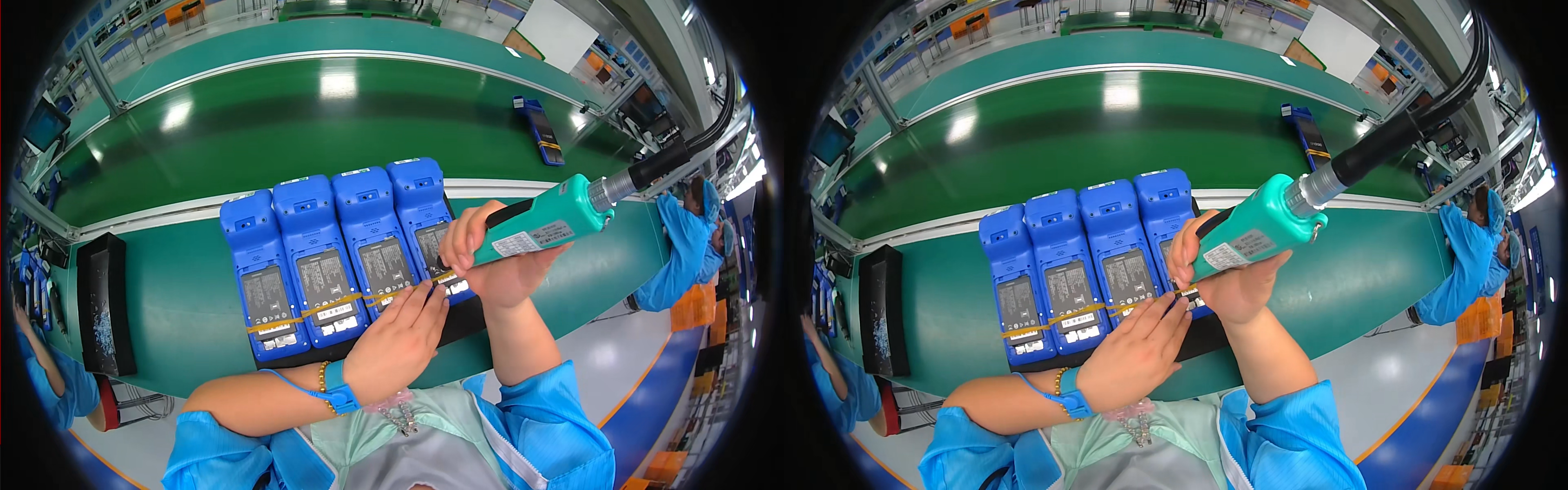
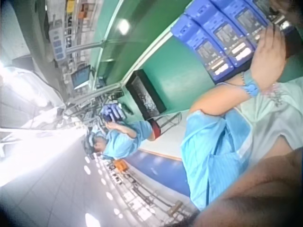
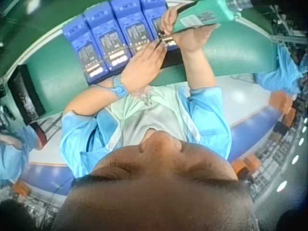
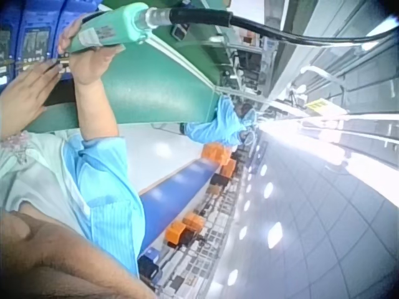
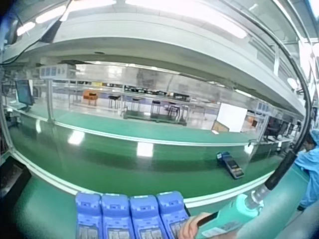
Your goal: The person assembles blue electronic devices by driving screws into them with an electric screwdriver.
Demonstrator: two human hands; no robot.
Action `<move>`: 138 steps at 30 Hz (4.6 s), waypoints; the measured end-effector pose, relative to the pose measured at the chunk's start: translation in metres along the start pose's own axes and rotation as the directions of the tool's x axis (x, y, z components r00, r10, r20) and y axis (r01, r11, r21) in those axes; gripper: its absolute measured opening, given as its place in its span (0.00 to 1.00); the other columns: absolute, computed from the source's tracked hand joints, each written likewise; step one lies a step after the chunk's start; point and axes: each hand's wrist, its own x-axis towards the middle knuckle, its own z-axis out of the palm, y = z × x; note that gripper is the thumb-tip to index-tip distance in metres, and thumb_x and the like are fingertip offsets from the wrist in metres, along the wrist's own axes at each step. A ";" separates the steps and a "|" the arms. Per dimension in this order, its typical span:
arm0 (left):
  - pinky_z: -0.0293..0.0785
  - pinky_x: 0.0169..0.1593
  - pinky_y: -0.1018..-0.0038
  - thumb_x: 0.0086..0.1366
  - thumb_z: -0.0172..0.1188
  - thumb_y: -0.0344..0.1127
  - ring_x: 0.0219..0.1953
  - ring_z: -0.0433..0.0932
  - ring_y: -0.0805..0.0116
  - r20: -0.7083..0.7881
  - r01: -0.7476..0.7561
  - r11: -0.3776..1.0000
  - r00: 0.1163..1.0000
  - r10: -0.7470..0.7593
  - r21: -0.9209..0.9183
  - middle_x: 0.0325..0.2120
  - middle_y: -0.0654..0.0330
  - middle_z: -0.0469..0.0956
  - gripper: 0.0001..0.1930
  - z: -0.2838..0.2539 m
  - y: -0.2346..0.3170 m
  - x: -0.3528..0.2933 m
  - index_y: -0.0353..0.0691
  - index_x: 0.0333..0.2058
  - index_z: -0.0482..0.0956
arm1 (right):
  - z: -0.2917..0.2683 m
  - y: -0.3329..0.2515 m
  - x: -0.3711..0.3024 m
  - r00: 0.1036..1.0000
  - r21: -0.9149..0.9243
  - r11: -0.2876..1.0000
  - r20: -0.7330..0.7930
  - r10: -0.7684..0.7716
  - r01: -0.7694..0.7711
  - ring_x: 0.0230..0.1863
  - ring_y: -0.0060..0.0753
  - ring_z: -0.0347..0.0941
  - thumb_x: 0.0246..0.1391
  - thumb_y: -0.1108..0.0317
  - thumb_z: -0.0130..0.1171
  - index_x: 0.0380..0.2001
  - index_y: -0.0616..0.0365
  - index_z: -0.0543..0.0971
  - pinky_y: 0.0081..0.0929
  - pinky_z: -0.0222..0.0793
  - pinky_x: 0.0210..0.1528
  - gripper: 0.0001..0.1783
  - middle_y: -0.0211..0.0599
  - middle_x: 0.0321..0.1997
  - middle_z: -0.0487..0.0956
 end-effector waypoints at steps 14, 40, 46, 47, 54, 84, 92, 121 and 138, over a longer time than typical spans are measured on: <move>0.57 0.69 0.59 0.60 0.62 0.45 0.66 0.61 0.52 0.026 -0.014 0.999 1.000 0.013 0.038 0.62 0.47 0.65 0.34 -0.002 -0.001 -0.001 0.28 0.59 0.69 | 0.000 0.006 -0.003 0.998 -0.025 1.000 -0.065 -0.010 0.008 0.20 0.29 0.64 0.41 0.09 0.32 0.25 0.57 0.69 0.29 0.58 0.25 0.54 0.35 0.20 0.70; 0.57 0.69 0.60 0.60 0.62 0.47 0.66 0.61 0.51 0.007 -0.040 0.994 0.999 0.039 0.102 0.61 0.46 0.66 0.34 0.003 -0.005 -0.004 0.28 0.58 0.71 | 0.003 0.014 -0.002 0.999 -0.100 0.994 0.021 0.043 -0.041 0.17 0.27 0.61 0.41 0.10 0.38 0.24 0.58 0.71 0.25 0.55 0.21 0.52 0.34 0.17 0.70; 0.57 0.69 0.60 0.59 0.62 0.48 0.66 0.61 0.51 -0.011 -0.056 0.990 0.998 0.057 0.127 0.60 0.46 0.67 0.33 0.003 -0.006 -0.005 0.29 0.58 0.72 | 0.010 0.011 -0.001 0.997 -0.084 0.995 -0.049 0.052 -0.056 0.17 0.27 0.62 0.40 0.09 0.38 0.24 0.59 0.71 0.26 0.56 0.22 0.53 0.35 0.18 0.70; 0.57 0.69 0.60 0.59 0.62 0.48 0.66 0.61 0.51 -0.013 -0.056 0.990 0.998 0.058 0.128 0.60 0.46 0.67 0.33 0.002 -0.006 -0.006 0.29 0.58 0.72 | 0.013 0.007 0.000 0.998 -0.086 0.995 -0.048 0.051 -0.055 0.17 0.27 0.62 0.40 0.09 0.38 0.24 0.59 0.71 0.26 0.56 0.22 0.53 0.35 0.18 0.70; 0.56 0.69 0.60 0.60 0.61 0.47 0.67 0.61 0.51 -0.013 -0.051 0.992 0.999 0.053 0.112 0.62 0.46 0.66 0.33 0.005 -0.005 -0.007 0.29 0.58 0.72 | 0.024 -0.017 0.005 1.000 -0.080 0.996 -0.012 -0.028 0.027 0.20 0.28 0.64 0.41 0.09 0.36 0.27 0.59 0.71 0.28 0.58 0.24 0.54 0.36 0.21 0.71; 0.66 0.59 0.63 0.59 0.62 0.40 0.57 0.72 0.59 -0.095 -0.147 0.989 0.985 0.145 -0.015 0.56 0.55 0.72 0.25 0.012 -0.004 0.020 0.33 0.53 0.77 | -0.030 -0.041 -0.052 0.986 -0.104 0.992 -0.138 -0.090 0.076 0.17 0.30 0.63 0.48 0.13 0.35 0.26 0.60 0.70 0.28 0.57 0.20 0.52 0.36 0.18 0.70; 0.67 0.42 0.68 0.54 0.59 0.30 0.38 0.73 0.64 -0.160 -0.106 0.992 0.980 0.115 0.064 0.33 0.60 0.73 0.18 0.016 -0.002 0.047 0.34 0.45 0.80 | -0.028 -0.046 -0.051 0.984 -0.113 0.989 -0.142 -0.109 0.094 0.17 0.29 0.63 0.47 0.13 0.35 0.25 0.60 0.70 0.27 0.58 0.20 0.52 0.36 0.18 0.70; 0.74 0.39 0.70 0.54 0.60 0.27 0.36 0.73 0.62 -0.124 -0.147 0.983 0.983 0.133 -0.109 0.31 0.58 0.71 0.15 0.016 -0.008 0.043 0.29 0.41 0.80 | -0.020 -0.042 -0.062 0.974 0.142 0.989 -0.229 0.004 0.030 0.17 0.30 0.68 0.45 0.11 0.33 0.25 0.63 0.72 0.27 0.64 0.18 0.55 0.38 0.18 0.71; 0.74 0.35 0.72 0.53 0.60 0.28 0.35 0.72 0.64 -0.167 -0.146 0.987 0.977 0.133 -0.065 0.29 0.60 0.70 0.17 0.019 0.000 0.042 0.28 0.43 0.81 | -0.025 -0.040 -0.067 0.981 0.036 0.995 -0.175 -0.089 0.096 0.17 0.33 0.69 0.51 0.16 0.33 0.28 0.63 0.72 0.30 0.65 0.19 0.51 0.41 0.21 0.73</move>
